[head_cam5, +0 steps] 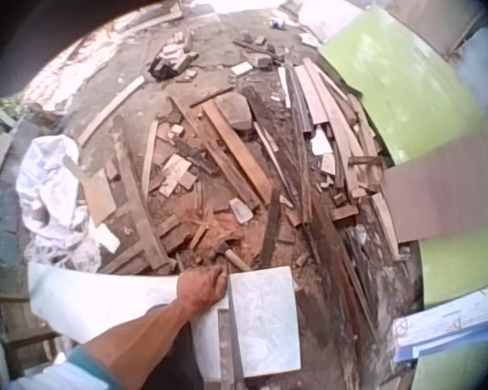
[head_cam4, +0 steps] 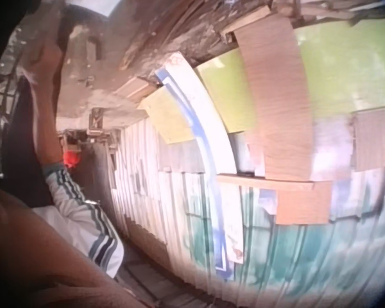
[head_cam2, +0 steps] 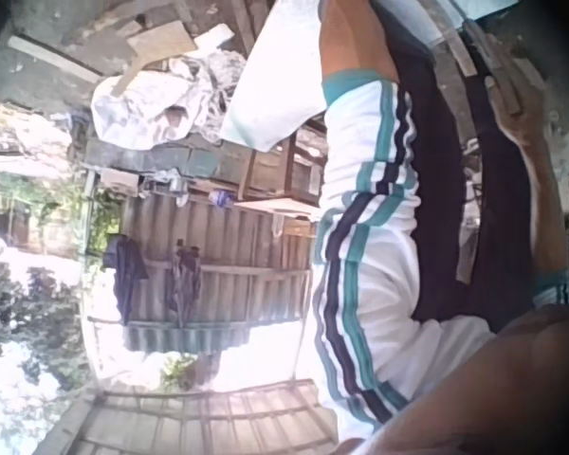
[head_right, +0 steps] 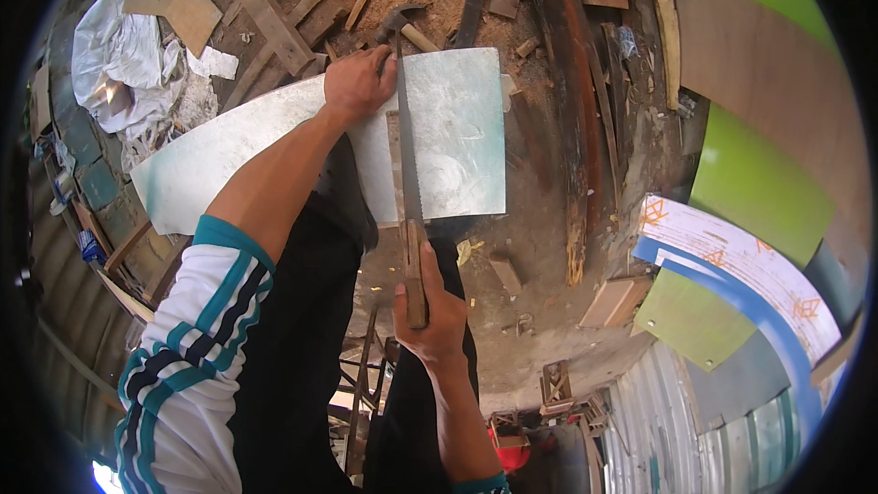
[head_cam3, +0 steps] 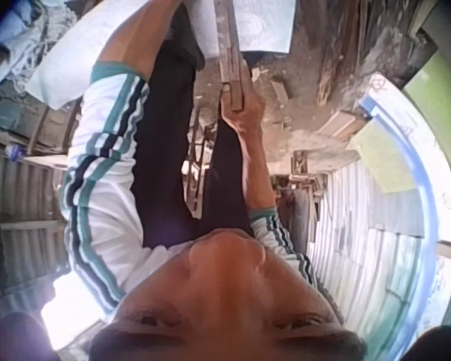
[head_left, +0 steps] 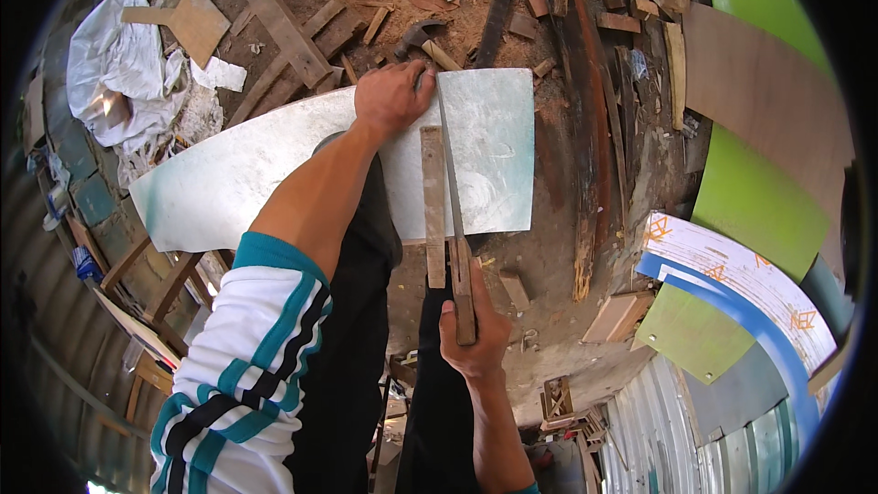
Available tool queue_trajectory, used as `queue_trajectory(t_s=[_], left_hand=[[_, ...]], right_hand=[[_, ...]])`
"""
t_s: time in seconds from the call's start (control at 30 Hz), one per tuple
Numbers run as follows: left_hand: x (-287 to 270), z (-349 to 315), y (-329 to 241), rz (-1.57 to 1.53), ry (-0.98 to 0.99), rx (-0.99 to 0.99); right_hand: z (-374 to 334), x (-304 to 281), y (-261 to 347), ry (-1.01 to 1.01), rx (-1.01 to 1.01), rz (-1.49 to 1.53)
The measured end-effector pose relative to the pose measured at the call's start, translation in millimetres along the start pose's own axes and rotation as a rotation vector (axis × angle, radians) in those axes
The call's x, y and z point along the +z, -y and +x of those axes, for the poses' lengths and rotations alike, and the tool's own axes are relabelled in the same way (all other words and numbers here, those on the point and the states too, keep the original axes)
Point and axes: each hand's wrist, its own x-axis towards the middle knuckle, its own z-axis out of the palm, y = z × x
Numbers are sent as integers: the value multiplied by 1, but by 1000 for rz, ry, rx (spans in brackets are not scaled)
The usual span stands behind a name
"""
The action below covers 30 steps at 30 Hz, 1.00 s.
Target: The person cuts a white plastic sheet into smaller rectangular pieces using a hand saw. They hold the sheet steady with one hand and saw with the other, then separate and inspect the cut pieces.
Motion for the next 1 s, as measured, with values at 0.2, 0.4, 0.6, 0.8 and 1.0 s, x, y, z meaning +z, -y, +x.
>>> queue_trajectory(t_s=[0.2,0.4,0.6,0.8,1.0], left_hand=[[1,0,0,23,-16,-34],[-2,2,-2,76,34,-41],[5,2,5,76,-11,-7],[2,1,3,108,43,-24],[5,2,3,64,-8,2]], right_hand=[[-8,1,-3,-16,-56,-6],[18,7,6,2,31,92],[12,-3,13,4,15,94],[39,8,12,0,55,99],[38,-2,21,9,106,110]])
